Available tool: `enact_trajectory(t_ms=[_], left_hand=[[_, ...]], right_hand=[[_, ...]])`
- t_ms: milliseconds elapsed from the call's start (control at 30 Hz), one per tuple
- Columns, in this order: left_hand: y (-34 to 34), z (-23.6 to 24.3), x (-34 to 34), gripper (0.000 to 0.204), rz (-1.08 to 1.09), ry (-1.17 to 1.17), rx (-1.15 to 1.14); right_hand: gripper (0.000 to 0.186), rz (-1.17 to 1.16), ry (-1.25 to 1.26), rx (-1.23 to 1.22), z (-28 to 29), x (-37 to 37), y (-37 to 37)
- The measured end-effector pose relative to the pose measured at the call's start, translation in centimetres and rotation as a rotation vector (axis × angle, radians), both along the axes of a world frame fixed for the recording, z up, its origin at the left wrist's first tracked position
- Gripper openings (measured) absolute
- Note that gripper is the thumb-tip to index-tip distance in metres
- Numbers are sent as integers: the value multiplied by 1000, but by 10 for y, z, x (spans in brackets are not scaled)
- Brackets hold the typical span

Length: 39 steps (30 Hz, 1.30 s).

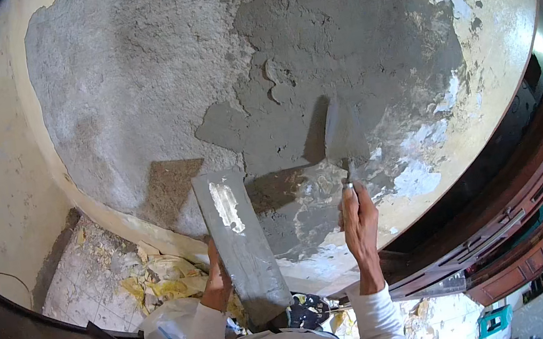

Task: The person applies plaster or cement onto an interior wall using a trowel and hawk, smoothing the material onto the surface.

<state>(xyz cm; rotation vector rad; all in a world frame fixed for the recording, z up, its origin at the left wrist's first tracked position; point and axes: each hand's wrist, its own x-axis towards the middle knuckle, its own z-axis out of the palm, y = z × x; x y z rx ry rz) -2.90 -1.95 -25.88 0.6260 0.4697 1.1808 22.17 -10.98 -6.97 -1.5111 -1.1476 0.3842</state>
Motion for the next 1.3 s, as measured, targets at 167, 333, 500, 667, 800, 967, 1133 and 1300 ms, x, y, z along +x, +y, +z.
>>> enact_trajectory(t_ms=[167, 333, 500, 667, 800, 967, 1133, 1300], left_hand=[[-7, -6, 4, 41, 6, 5, -42], [0, 4, 7, 42, 52, -16, -94], [-10, 12, 1, 46, -12, -170, -153], [-6, -5, -9, 45, 3, -208, -135], [0, -18, -12, 41, 6, -277, -21], [2, -7, -5, 35, -27, -226, -153], [3, -12, -7, 38, -63, -187, -131], [-12, 18, -7, 38, 13, -164, -271]], right_hand=[[32, 4, -783, 326, 29, -13, 15], [32, -12, -828, 101, 64, -19, 24], [32, -31, -706, 35, 87, -18, 14], [31, -69, -580, -86, 75, -28, -4], [27, -55, -589, 75, 58, -44, 4], [27, -7, -659, 233, 54, -77, 49], [29, -25, -540, 156, 55, -85, 49], [35, -60, -436, 104, 50, -60, 35]])
